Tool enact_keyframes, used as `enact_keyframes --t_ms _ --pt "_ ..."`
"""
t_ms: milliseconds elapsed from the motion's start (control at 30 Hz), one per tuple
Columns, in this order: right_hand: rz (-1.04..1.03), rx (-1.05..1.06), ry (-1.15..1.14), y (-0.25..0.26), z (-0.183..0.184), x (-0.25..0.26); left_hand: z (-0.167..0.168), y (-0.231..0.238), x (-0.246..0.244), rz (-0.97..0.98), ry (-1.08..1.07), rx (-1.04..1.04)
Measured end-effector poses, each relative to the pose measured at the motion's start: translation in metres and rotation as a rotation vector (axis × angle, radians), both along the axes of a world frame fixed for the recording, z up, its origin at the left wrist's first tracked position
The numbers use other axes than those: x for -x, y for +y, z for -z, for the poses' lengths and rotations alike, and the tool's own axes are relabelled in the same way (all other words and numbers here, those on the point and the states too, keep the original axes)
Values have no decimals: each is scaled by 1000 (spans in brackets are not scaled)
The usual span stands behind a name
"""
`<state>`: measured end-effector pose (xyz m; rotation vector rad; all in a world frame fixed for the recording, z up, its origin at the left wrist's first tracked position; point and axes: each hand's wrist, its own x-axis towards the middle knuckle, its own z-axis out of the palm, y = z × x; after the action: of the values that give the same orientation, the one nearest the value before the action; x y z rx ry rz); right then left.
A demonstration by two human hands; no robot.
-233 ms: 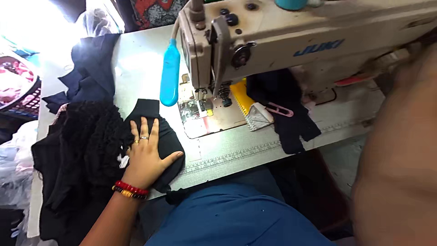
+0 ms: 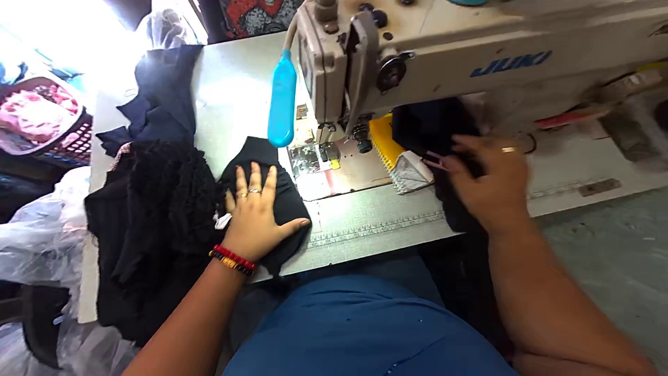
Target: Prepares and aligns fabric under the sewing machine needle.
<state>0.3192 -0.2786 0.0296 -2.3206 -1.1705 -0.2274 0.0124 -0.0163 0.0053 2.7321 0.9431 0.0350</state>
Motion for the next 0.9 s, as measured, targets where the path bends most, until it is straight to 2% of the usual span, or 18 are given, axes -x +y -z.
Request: enact_keyframes --t_ms 67,200,300,400,500,567,633,767,900 --pt "-68 188 -22 19 11 16 -3 1 -4 6 32 -2" --pt "-25 303 -89 27 8 17 -5 -3 -1 -9 40 24" --pt "78 232 -49 27 2 19 -6 -11 1 -39 46 56" --pt "131 38 -126 34 -10 45 -16 -19 -3 -90 93 110" --pt "-46 141 24 54 -21 95 -28 -19 -9 -105 196 150" --pt "-196 233 132 75 -9 122 -29 -18 -10 -104 201 147" --pt "-289 200 38 94 12 141 -27 -18 -10 -105 192 149" --pt "-295 208 -136 122 24 160 -25 -18 -9 -108 200 149" --pt "-267 282 -133 137 21 168 -22 -19 -6 -101 173 139"
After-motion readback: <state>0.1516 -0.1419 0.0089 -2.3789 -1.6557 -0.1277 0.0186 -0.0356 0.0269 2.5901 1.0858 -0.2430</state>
